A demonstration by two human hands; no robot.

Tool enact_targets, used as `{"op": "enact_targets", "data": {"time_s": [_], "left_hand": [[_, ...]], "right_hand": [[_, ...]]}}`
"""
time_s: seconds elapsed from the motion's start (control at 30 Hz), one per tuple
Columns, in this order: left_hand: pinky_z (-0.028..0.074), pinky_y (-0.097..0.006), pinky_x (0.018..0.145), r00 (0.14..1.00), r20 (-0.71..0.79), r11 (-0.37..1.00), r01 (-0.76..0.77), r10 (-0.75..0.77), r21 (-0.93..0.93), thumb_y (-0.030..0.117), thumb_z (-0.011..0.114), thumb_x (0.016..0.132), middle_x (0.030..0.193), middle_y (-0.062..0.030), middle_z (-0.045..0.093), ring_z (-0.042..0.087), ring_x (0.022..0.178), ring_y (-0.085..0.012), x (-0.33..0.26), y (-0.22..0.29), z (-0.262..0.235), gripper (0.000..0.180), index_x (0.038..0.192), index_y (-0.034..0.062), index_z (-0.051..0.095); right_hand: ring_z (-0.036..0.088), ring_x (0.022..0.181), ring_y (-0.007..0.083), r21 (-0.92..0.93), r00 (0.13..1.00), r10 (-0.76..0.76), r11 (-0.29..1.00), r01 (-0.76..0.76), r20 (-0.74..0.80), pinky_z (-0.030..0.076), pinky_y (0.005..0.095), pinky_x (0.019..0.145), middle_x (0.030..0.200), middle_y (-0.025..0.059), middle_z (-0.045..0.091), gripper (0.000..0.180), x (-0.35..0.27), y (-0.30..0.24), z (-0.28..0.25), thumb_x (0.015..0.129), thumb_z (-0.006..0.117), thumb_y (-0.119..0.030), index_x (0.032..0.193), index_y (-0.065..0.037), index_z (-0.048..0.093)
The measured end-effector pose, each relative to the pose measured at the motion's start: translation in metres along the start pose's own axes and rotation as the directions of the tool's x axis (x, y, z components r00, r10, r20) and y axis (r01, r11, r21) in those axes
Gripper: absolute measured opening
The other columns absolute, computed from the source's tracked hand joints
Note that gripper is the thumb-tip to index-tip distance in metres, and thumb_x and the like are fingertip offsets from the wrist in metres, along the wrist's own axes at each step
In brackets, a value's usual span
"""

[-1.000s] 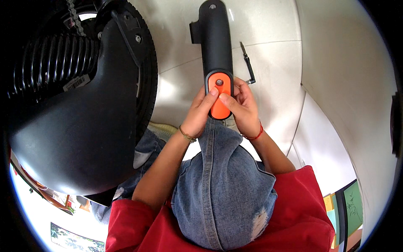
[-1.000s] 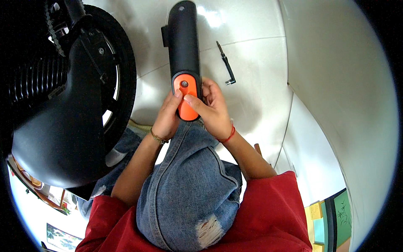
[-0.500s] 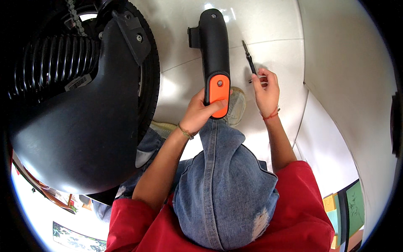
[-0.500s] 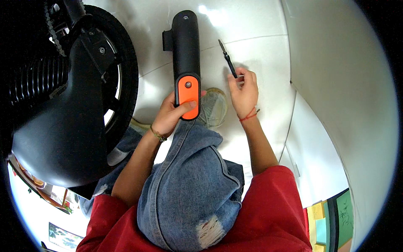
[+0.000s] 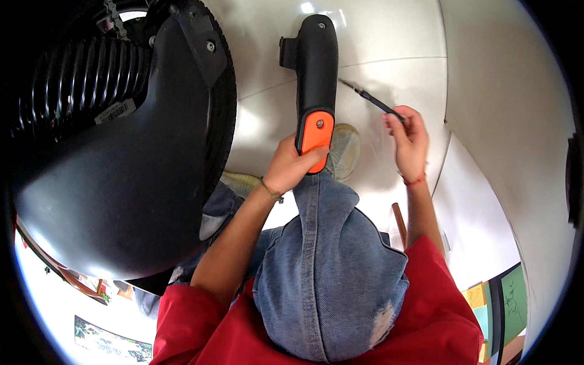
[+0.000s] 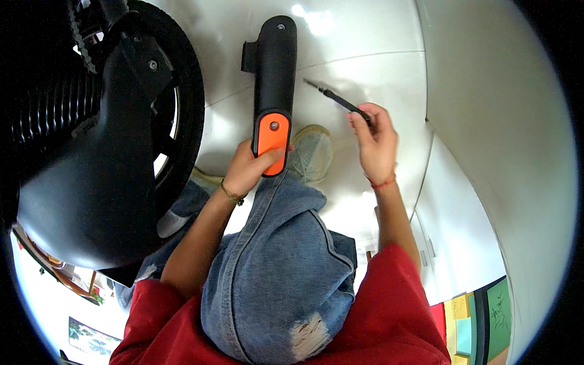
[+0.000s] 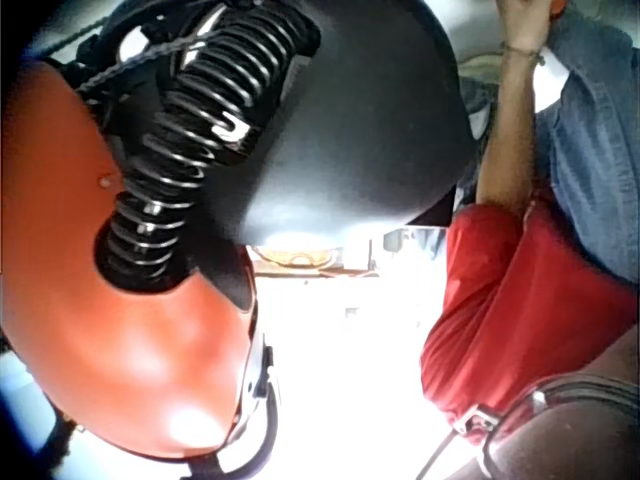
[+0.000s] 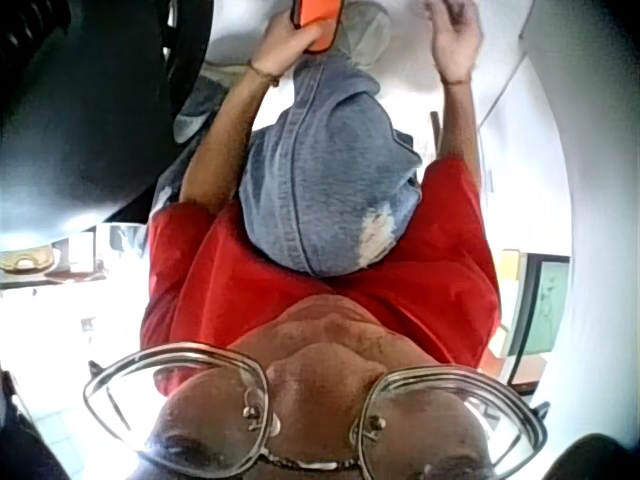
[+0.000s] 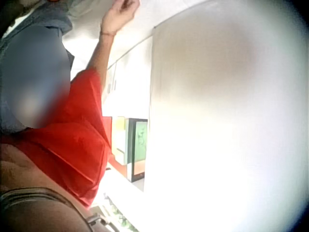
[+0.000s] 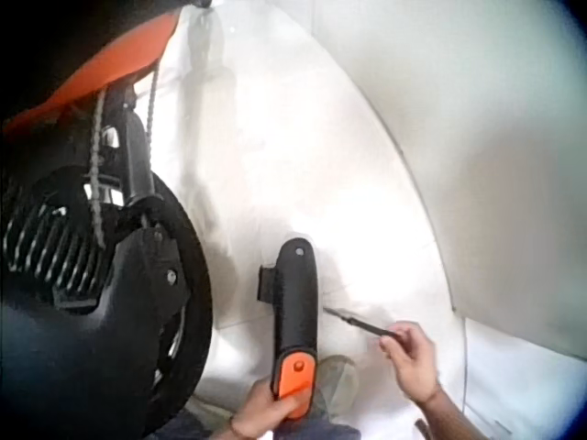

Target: The person uses a screwdriver to attach a black plastic mudguard to the rear wheel assembly of an orange scooter. They align the mudguard, insert screws, and tighten them to secure the part to the frame.

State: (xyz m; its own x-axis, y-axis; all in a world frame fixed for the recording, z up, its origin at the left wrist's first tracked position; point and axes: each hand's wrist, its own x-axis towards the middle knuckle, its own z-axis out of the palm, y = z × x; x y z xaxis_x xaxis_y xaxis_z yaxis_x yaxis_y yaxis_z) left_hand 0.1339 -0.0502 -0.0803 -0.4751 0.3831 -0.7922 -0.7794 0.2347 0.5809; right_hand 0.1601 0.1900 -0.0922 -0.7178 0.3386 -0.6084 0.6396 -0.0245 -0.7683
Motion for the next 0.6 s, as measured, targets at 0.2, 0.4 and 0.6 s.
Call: {"op": "enact_targets", "data": {"time_s": [0.2, 0.4, 0.6], "left_hand": [[0.049, -0.028, 0.072, 0.998, -0.061, 0.999, -0.033, 0.034, 0.017, 0.017, 0.065, 0.083, 0.085, -0.0058, 0.065, 0.06, 0.077, -0.0118, 0.0, 0.0, 0.008, 0.024, 0.098, -0.0021, 0.063], [0.049, -0.028, 0.07, 0.997, -0.048, 0.998, -0.067, 0.067, -0.002, 0.018, 0.065, 0.083, 0.08, -0.0058, 0.064, 0.059, 0.074, -0.0114, 0.001, -0.001, 0.006, 0.024, 0.096, -0.0022, 0.064], [0.049, -0.029, 0.081, 1.0, 0.015, 0.998, 0.009, -0.01, 0.061, 0.016, 0.062, 0.086, 0.097, -0.008, 0.067, 0.062, 0.088, -0.0146, 0.0, 0.007, 0.002, 0.028, 0.107, -0.003, 0.062]], "right_hand": [[0.062, 0.077, 0.0169, -0.26, 0.934, -0.331, 0.898, 0.355, 0.132, 0.048, 0.0253, 0.072, 0.088, 0.0129, 0.067, 0.014, -0.044, -0.087, -0.025, 0.085, 0.061, 0.002, 0.099, 0.004, 0.063], [0.061, 0.068, 0.0192, -0.303, 0.781, -0.504, 0.729, 0.614, 0.37, 0.047, 0.0264, 0.058, 0.082, 0.0135, 0.066, 0.016, -0.051, -0.103, -0.022, 0.077, 0.065, 0.007, 0.093, 0.003, 0.064], [0.059, 0.063, 0.0192, -0.311, 0.757, -0.525, 0.698, 0.645, 0.39, 0.045, 0.0261, 0.054, 0.079, 0.0134, 0.065, 0.02, -0.048, -0.099, -0.013, 0.075, 0.066, 0.009, 0.094, 0.002, 0.064]]}}
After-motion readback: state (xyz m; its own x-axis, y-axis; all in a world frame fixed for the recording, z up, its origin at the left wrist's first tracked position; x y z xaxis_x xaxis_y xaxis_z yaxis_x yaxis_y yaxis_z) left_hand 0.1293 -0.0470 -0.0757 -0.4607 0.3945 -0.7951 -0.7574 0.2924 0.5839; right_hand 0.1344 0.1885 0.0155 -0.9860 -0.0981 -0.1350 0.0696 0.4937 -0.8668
